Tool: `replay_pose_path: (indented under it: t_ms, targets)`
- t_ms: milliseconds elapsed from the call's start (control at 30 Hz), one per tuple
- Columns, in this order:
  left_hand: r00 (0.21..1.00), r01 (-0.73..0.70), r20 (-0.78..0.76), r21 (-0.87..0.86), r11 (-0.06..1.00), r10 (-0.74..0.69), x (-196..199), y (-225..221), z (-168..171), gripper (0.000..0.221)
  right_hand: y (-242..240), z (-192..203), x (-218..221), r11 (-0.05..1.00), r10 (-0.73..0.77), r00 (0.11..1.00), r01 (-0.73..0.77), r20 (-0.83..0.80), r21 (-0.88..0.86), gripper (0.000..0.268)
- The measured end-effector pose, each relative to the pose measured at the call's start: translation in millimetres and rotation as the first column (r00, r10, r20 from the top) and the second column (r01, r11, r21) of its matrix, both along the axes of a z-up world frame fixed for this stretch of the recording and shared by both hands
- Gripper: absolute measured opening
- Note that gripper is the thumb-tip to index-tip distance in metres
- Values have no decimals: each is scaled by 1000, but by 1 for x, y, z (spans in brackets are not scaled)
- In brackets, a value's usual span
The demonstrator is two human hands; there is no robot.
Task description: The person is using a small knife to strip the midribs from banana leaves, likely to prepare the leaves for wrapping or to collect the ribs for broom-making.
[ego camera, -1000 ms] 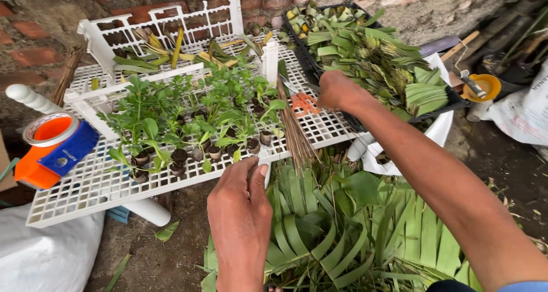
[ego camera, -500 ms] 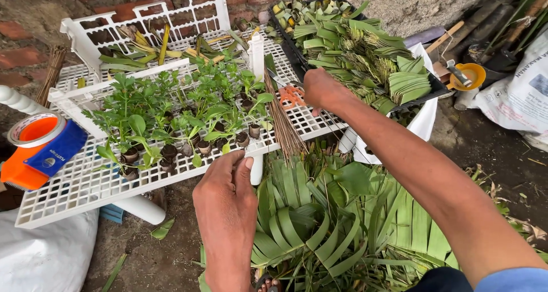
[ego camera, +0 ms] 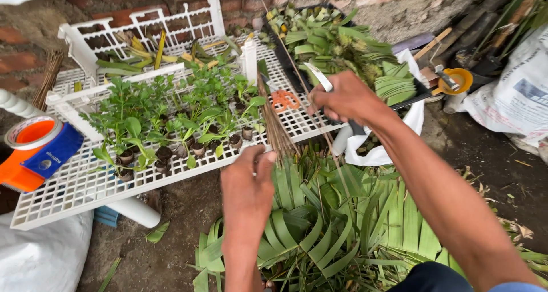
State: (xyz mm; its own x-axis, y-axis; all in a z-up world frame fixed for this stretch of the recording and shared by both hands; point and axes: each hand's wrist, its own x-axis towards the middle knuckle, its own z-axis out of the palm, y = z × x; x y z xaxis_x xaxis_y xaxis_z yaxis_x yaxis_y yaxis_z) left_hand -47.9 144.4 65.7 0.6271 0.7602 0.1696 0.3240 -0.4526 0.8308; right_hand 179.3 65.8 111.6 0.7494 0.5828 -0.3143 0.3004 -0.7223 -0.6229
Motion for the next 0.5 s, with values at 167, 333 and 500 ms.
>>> replay_pose_path:
  t_ms: [167,333,500]
  targets:
    - [880,471,358,-578,666,-312,32,-56,0,48,-81,28,-68,812,-56,974,172,-220,558,28]
    - [764,604,628,-619,502,-146,55,-116,-30,21,-149,8,-83,506,-98,939,333,-330,796,10]
    - [783,600,602,-667,443,-154,57,-166,-24,10,-217,-8,-80,370,-81,909,408,-408,835,14]
